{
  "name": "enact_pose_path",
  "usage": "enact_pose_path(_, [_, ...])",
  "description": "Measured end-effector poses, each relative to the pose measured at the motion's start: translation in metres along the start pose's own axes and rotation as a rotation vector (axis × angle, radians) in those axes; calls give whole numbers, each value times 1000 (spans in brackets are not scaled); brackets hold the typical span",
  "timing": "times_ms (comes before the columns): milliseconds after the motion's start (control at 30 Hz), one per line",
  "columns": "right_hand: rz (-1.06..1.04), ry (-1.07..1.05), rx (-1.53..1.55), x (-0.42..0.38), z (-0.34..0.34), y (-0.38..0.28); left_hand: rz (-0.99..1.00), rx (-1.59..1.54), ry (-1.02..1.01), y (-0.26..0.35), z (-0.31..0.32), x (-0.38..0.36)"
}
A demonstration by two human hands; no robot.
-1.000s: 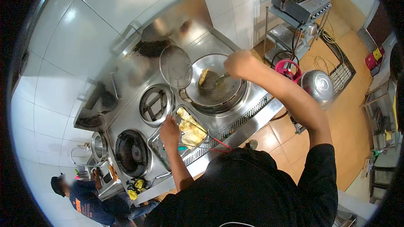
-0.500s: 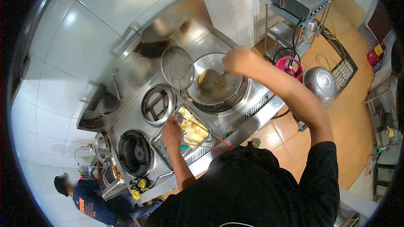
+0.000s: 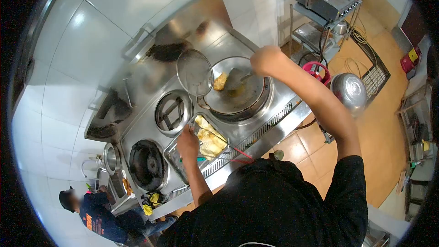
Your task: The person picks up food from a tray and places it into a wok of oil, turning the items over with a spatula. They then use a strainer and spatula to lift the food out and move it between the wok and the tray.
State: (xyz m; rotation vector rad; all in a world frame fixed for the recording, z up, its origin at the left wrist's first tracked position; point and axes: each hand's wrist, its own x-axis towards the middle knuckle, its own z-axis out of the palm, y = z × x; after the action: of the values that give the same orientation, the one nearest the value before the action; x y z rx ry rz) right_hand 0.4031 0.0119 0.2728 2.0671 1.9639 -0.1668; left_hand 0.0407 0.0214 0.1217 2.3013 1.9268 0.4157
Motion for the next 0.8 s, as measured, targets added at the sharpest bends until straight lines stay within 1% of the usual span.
enact_pose_path(33, [50, -16, 16, -1, 2, 3, 20, 6, -22, 3, 1, 0])
enact_pose_path(100, [48, 0, 30, -5, 11, 10, 44, 14, -50, 8, 4, 1])
enact_pose_path(167, [55, 18, 52, -8, 20, 14, 19, 27, -95, 14, 10, 4])
enact_pose_path(200, [57, 3, 51, -10, 23, 15, 33, 32, -100, 17, 13, 4])
enact_pose_path(267, [85, -13, 71, -18, 30, 16, 70, 87, -48, 22, 22, 7])
enact_pose_path(333, [73, 78, 124, -28, 38, 14, 115, 131, -107, 25, 27, 14])
enact_pose_path(367, [54, 33, 159, -20, 47, 17, 95, 137, -124, 26, 29, 14])
enact_pose_path(433, [81, 29, 151, -28, 50, 15, 37, 151, -173, 35, 26, 15])
enact_pose_path(467, [88, 31, 129, -32, 51, 14, 48, 154, -176, 37, 27, 16])
enact_pose_path(533, [97, 19, 149, -36, 54, 13, 21, 131, -124, 36, 29, 14])
enact_pose_path(667, [107, -5, 158, -33, 62, 12, 35, 138, -104, 29, 37, 14])
enact_pose_path(733, [108, 3, 173, -40, 59, 11, -3, 165, -224, 31, 34, 9])
enact_pose_path(767, [107, 11, 189, -43, 57, 10, -8, 165, -228, 28, 38, 4])
enact_pose_path(800, [102, 9, 188, -46, 57, 11, 63, 161, -211, 25, 42, 0])
